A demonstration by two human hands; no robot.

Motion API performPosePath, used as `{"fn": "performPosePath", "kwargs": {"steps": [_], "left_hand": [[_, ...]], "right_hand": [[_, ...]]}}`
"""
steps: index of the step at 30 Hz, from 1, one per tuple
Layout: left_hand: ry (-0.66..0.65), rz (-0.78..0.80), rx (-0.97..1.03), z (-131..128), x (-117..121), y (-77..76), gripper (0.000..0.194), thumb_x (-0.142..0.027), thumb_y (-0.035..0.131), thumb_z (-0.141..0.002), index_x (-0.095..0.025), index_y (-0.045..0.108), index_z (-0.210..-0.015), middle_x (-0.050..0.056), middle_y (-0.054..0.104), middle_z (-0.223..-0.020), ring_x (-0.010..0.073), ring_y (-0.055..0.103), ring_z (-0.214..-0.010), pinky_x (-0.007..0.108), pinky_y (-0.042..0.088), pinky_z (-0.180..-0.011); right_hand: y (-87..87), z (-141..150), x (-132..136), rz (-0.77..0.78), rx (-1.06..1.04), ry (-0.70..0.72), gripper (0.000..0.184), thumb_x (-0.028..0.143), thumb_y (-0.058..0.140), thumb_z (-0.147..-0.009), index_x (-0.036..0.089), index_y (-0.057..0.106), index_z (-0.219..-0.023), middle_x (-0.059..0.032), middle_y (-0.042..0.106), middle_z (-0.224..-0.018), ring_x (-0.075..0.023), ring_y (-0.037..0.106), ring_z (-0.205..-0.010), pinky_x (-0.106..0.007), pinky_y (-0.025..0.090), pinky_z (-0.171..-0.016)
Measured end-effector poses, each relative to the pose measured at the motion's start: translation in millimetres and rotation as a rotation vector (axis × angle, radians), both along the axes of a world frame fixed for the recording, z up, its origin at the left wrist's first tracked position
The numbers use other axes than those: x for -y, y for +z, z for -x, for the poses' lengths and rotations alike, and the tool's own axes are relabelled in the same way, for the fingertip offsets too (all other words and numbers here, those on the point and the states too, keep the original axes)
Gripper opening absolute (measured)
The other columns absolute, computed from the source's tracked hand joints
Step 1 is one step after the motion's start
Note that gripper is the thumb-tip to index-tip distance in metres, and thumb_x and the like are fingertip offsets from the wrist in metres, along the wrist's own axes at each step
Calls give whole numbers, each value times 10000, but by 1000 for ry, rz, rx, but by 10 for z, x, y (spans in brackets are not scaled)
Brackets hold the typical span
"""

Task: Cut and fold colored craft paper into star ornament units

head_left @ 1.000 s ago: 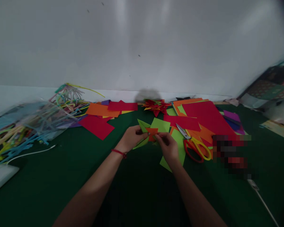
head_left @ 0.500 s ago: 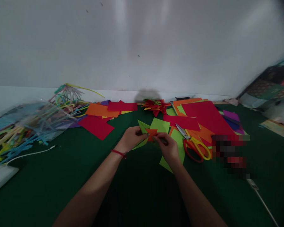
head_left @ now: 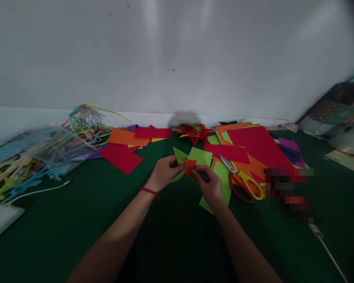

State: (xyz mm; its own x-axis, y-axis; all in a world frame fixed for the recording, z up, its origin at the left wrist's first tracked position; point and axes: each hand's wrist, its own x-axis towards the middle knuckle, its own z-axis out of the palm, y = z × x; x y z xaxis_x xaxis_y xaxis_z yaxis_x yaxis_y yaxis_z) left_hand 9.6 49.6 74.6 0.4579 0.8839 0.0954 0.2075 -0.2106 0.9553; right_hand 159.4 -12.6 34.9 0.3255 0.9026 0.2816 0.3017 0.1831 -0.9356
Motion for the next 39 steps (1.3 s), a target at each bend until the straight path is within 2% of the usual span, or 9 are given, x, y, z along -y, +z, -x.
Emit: {"fn": "performPosePath", "kwargs": {"steps": [4,8,12,16,23,29,33,35,39], "left_hand": [[-7,-9,-21,-17,1,-20,257,-330,581,-743,-149,639,-915,59,685,-900,192,627,-827,271,491,-692],[37,-21,11,-58,11,-54,288,-336,566,-755,-139,591,-963,77,664,-919,188,616,-842,276,480,-708],[56,-146,-122,-72,33,-38,241,-346,531,-774,-156,603,-905,43,648,-847,159,592,-772,253,445,-680],[27,-223,-217,-38,26,6,233,-350,484,-798,-162,621,-808,7,623,-742,138,552,-690,229,401,-621],[-38,-154,-168,13,-12,5,228,-333,488,-782,-154,627,-810,13,623,-732,141,553,-683,216,395,-595],[-75,-123,-159,8,7,17,227,-357,509,-772,-157,616,-778,-2,597,-698,121,528,-635,201,383,-561],[-72,-119,-162,2,13,32,230,-356,516,-777,-156,629,-790,3,613,-710,119,536,-636,202,385,-562],[-53,-119,-149,4,6,32,223,-343,516,-779,-156,634,-808,11,628,-734,128,556,-667,209,401,-591],[11,-104,-124,16,-16,18,236,-349,518,-775,-159,639,-843,27,649,-780,152,584,-724,226,423,-629]], "right_hand": [[16,7,18,-10,25,-14,153,357,580,-758,210,600,-792,-19,632,-782,-163,595,-726,-258,450,-582],[20,14,20,-28,-3,-89,135,345,576,-761,213,580,-735,-24,623,-849,-154,585,-735,-257,450,-583],[41,8,17,-11,-65,-162,159,368,572,-761,210,567,-740,-28,617,-832,-159,581,-719,-270,458,-600],[61,-19,4,29,-172,-90,176,374,604,-732,204,563,-753,-20,613,-762,-167,590,-711,-290,479,-640],[40,-48,-40,-11,-272,-55,220,326,682,-656,207,509,-719,5,569,-703,-154,581,-681,-297,495,-643],[3,-24,-47,-50,-323,-53,318,294,692,-648,249,463,-864,63,507,-629,-130,550,-591,-261,474,-571],[-22,-32,-60,-25,-350,-48,411,304,702,-639,257,496,-992,60,513,-632,-132,556,-592,-251,469,-553],[-21,-45,-57,32,-344,-9,363,349,661,-680,247,545,-1009,20,584,-705,-159,596,-671,-273,488,-592],[-2,-72,-34,166,-329,105,215,408,575,-746,229,646,-843,-25,675,-839,-211,635,-804,-325,509,-679]]}}
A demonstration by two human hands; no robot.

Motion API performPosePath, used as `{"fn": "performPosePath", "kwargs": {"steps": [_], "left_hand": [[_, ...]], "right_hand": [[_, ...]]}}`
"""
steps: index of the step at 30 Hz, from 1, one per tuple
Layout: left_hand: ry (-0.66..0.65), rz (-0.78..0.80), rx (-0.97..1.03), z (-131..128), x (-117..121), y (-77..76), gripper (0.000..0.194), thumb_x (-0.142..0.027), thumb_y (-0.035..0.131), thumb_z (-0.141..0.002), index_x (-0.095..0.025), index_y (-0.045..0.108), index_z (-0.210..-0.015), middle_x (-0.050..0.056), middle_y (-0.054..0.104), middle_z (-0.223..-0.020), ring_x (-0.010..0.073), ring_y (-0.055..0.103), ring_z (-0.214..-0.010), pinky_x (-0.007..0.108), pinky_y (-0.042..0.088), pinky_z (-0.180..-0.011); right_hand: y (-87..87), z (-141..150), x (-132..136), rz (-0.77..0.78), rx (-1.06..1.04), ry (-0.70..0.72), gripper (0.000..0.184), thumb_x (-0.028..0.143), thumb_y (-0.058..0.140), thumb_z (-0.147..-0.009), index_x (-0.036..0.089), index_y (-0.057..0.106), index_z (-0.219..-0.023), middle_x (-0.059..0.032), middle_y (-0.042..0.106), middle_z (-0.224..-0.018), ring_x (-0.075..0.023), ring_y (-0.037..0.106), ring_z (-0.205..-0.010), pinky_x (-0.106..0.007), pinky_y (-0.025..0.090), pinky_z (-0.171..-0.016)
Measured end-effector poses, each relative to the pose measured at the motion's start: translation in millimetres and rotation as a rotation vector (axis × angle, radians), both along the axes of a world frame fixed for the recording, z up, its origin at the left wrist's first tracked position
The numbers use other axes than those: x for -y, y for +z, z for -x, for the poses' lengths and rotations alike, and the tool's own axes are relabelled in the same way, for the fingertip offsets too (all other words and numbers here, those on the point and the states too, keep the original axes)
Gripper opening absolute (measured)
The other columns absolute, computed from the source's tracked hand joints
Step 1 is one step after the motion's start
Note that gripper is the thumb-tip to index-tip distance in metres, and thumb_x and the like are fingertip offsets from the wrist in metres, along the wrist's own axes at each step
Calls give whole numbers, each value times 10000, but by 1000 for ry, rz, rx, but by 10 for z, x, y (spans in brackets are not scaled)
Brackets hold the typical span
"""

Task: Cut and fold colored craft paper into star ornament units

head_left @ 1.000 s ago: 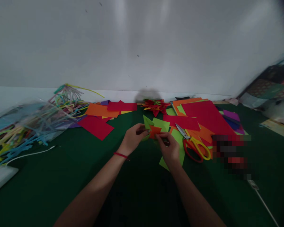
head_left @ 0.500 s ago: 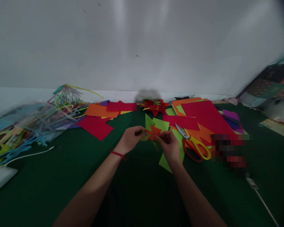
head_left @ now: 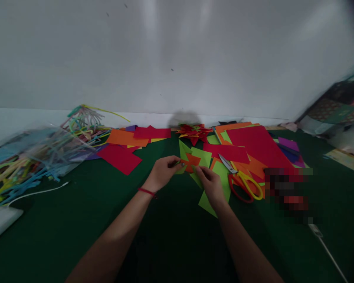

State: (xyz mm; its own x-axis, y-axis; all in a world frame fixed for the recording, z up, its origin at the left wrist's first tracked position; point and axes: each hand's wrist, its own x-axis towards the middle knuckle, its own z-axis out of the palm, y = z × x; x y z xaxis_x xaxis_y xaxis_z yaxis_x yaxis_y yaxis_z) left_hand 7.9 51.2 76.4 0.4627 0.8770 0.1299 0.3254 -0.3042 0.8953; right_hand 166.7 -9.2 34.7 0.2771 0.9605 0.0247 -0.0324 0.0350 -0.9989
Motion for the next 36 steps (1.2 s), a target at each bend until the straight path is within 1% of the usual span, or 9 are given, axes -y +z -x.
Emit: {"fn": "performPosePath", "kwargs": {"steps": [5,8,13,17,20,22,27,32,36], "left_hand": [[-5,7,-16,15,-5,-3,219,-341,535,-758,-159,642,-820,16,647,-751,147,580,-697,219,418,-612],[-12,-10,-46,27,-5,7,210,-329,530,-761,-155,640,-806,10,634,-730,140,568,-681,213,401,-601],[-32,-32,-69,35,-10,36,233,-340,517,-770,-147,640,-813,9,628,-724,133,552,-663,205,383,-577],[-31,-34,-81,21,7,41,258,-362,518,-770,-142,646,-813,16,636,-725,136,554,-662,207,390,-576],[-50,7,-88,8,27,21,262,-364,545,-748,-151,656,-853,21,661,-774,154,579,-695,216,412,-586],[-44,21,-100,4,38,6,251,-352,557,-737,-162,663,-861,18,673,-803,165,594,-722,221,426,-602],[-38,20,-110,3,40,-16,244,-346,552,-739,-161,672,-844,12,674,-754,168,600,-699,227,434,-597],[-92,124,31,-8,25,-76,243,-297,569,-722,-157,661,-898,30,677,-813,168,608,-704,254,466,-637],[-94,187,87,-17,8,-125,268,-287,574,-720,-155,657,-937,44,681,-849,181,617,-744,268,476,-658]], "right_hand": [[-1,9,10,49,-131,72,190,398,618,-713,233,638,-806,3,687,-733,-192,655,-678,-324,523,-620],[-11,13,7,56,-141,103,197,387,645,-689,228,614,-801,18,668,-661,-176,642,-604,-311,513,-586],[24,-9,17,67,33,104,263,436,593,-724,219,587,-873,16,644,-647,-170,617,-602,-268,479,-540],[56,4,33,26,176,93,281,462,508,-782,201,608,-754,-1,630,-697,-163,594,-646,-244,450,-549],[31,32,38,27,118,179,283,447,505,-793,216,586,-936,8,620,-681,-148,567,-574,-251,443,-525],[5,41,38,33,150,206,319,438,509,-795,227,552,-1030,22,598,-623,-136,532,-507,-244,421,-483],[-12,16,41,15,304,202,303,430,494,-808,234,548,-1033,36,562,-561,-111,452,-427,-216,338,-406],[-10,1,41,-2,377,216,293,430,499,-805,223,560,-1004,29,550,-550,-137,519,-487,-235,405,-460],[-47,7,32,-8,298,237,308,425,510,-802,227,559,-1032,6,608,-652,-167,596,-609,-280,477,-570]]}}
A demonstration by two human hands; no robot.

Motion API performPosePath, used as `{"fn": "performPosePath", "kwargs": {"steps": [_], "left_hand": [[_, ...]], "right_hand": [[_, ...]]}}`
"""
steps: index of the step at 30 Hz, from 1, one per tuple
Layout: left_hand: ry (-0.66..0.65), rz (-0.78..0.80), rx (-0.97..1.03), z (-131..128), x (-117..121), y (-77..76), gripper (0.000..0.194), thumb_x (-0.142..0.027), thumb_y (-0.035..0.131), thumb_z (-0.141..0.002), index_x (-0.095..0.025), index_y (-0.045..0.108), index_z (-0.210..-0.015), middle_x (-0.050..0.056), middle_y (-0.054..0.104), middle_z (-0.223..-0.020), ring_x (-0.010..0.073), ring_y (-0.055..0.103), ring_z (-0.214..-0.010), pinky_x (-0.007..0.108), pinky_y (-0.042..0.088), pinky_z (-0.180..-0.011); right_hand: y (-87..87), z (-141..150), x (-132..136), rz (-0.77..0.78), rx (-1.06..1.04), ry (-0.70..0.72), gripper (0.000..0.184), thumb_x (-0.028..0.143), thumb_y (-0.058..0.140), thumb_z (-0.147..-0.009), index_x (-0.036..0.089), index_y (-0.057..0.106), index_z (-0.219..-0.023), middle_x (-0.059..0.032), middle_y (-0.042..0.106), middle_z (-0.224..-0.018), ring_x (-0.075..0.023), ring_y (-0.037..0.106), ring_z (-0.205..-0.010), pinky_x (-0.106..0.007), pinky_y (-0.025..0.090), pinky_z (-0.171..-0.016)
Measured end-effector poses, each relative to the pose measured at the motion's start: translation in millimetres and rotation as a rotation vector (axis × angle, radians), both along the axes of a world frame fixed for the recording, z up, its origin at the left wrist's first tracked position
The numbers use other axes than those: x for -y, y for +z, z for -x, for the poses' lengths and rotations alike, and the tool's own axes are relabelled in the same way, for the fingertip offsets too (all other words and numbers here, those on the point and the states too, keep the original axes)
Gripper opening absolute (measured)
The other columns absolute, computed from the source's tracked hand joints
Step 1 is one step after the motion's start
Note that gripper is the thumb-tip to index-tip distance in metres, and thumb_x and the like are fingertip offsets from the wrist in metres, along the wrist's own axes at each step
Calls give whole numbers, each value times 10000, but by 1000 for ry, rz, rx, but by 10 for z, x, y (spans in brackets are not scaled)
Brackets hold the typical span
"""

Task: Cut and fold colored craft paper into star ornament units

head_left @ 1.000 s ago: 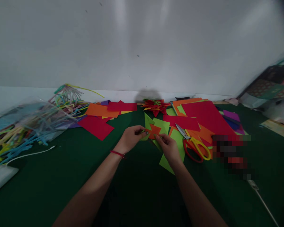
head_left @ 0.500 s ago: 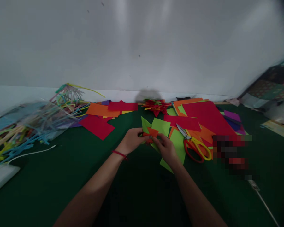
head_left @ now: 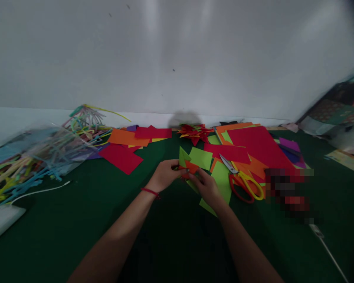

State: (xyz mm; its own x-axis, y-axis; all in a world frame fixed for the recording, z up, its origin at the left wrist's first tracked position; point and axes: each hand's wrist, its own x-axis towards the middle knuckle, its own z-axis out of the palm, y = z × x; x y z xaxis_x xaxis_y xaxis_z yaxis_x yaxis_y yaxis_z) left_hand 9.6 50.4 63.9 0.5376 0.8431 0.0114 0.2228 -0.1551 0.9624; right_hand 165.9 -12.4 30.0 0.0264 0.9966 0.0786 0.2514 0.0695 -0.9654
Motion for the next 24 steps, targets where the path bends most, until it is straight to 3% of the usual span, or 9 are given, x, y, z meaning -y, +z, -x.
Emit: {"fn": "performPosePath", "kwargs": {"steps": [6,11,18,24], "left_hand": [[87,-48,18,-20,6,18,287,-327,593,-714,-148,661,-927,45,682,-884,193,610,-814,268,462,-701],[145,-91,6,-17,11,75,314,-356,577,-725,-138,649,-939,45,669,-881,177,591,-780,255,441,-674],[98,-114,-201,35,4,109,361,-463,521,-743,-125,632,-686,-2,547,-567,111,459,-528,217,320,-476],[152,-120,-195,17,33,99,372,-472,527,-725,-125,639,-654,3,534,-539,110,447,-506,216,311,-450]], "right_hand": [[19,8,-7,87,-272,50,295,396,587,-756,217,559,-989,-19,666,-827,-191,648,-744,-340,522,-697],[42,10,-13,106,-399,112,233,339,633,-731,199,581,-910,-20,688,-809,-197,667,-754,-354,525,-747],[4,46,-10,43,-390,15,187,313,661,-704,198,584,-831,-21,693,-822,-200,665,-773,-337,529,-737],[-40,85,-9,5,-330,-108,220,368,670,-686,216,594,-826,-18,690,-808,-213,658,-774,-348,523,-723]]}}
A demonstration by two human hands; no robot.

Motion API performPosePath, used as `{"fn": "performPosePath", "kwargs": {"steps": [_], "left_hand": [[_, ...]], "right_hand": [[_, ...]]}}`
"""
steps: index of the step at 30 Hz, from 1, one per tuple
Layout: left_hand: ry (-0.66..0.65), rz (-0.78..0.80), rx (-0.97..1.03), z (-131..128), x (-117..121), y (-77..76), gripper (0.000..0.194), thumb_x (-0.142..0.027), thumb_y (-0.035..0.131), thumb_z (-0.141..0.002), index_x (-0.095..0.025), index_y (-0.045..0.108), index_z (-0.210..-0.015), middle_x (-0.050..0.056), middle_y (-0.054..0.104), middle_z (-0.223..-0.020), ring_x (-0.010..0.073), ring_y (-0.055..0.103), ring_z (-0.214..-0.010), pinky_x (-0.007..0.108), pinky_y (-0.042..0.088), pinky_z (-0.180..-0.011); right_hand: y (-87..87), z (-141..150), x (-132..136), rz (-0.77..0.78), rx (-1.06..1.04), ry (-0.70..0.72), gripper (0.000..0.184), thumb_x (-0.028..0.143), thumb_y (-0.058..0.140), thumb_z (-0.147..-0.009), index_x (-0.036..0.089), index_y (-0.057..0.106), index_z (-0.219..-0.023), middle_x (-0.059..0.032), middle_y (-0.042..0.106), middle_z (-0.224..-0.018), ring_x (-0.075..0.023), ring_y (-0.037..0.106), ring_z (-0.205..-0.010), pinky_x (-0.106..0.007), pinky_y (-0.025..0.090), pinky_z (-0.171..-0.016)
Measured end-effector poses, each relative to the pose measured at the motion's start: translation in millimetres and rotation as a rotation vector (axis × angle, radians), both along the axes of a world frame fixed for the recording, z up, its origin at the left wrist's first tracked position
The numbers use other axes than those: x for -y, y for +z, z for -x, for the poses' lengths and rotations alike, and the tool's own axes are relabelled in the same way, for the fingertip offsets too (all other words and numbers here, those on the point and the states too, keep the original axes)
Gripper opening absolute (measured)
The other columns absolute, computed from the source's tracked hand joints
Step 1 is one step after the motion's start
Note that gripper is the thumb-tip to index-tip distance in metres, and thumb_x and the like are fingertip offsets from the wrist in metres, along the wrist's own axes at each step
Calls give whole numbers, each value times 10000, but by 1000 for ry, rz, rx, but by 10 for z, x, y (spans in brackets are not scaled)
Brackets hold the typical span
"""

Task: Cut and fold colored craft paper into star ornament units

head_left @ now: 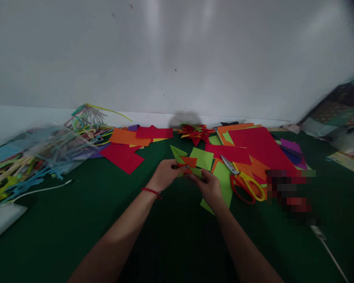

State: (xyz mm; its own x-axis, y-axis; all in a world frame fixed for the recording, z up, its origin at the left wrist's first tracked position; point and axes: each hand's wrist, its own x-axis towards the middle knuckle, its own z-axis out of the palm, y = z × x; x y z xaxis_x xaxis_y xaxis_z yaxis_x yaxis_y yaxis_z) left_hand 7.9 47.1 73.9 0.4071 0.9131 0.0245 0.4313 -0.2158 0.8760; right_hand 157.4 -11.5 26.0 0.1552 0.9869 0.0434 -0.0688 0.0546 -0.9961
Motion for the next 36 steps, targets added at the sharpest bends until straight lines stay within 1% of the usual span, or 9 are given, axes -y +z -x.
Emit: {"fn": "performPosePath", "kwargs": {"steps": [5,11,14,17,20,23,26,31,36], "left_hand": [[-10,23,28,3,-5,19,354,-456,539,-723,-125,664,-700,13,582,-578,122,488,-537,221,360,-482],[-153,64,90,30,-29,47,307,-399,568,-725,-127,679,-815,41,662,-763,157,563,-680,233,414,-592],[-153,68,83,36,-38,21,320,-403,571,-724,-116,682,-813,42,664,-755,167,574,-685,236,419,-593],[-126,67,94,34,-47,-8,316,-394,559,-735,-111,676,-818,50,671,-771,178,591,-705,248,438,-613],[-142,103,125,27,-51,-13,295,-361,584,-722,-120,660,-875,61,681,-843,188,610,-759,258,461,-649],[-148,101,162,16,-47,-2,315,-357,602,-713,-140,635,-939,59,678,-925,194,617,-821,256,472,-676],[-129,62,151,13,-40,6,287,-364,539,-765,-154,629,-939,49,680,-918,189,621,-824,247,471,-668],[-134,99,133,34,-48,-1,277,-375,555,-753,-161,640,-906,35,689,-873,186,631,-785,231,475,-625],[-169,117,211,38,-56,-16,313,-367,566,-745,-139,638,-948,63,680,-930,201,621,-842,261,483,-690]], "right_hand": [[11,11,9,18,7,-12,220,393,654,-695,231,588,-830,-16,689,-794,-213,657,-746,-355,526,-703],[81,-55,10,42,56,128,239,407,634,-708,205,583,-825,-14,674,-717,-155,614,-537,-292,505,-531],[109,-83,8,52,80,163,238,395,631,-716,195,582,-836,-13,670,-707,-138,588,-495,-272,479,-491],[137,-92,11,47,90,171,232,404,617,-728,195,584,-822,-11,670,-708,-146,606,-539,-275,491,-534],[162,-94,19,49,79,140,261,456,524,-784,207,585,-831,-13,669,-758,-161,624,-605,-279,499,-563],[166,-97,23,53,168,37,299,498,485,-790,218,588,-766,7,625,-657,-155,588,-559,-250,453,-475],[149,-102,22,50,249,-14,307,507,509,-769,218,586,-699,19,575,-579,-139,534,-510,-234,395,-431],[120,-105,25,34,306,13,301,492,514,-771,207,608,-747,13,561,-598,-132,507,-523,-228,373,-432],[108,-96,22,39,183,74,267,465,537,-767,208,595,-801,4,633,-696,-152,588,-604,-245,445,-502]]}}
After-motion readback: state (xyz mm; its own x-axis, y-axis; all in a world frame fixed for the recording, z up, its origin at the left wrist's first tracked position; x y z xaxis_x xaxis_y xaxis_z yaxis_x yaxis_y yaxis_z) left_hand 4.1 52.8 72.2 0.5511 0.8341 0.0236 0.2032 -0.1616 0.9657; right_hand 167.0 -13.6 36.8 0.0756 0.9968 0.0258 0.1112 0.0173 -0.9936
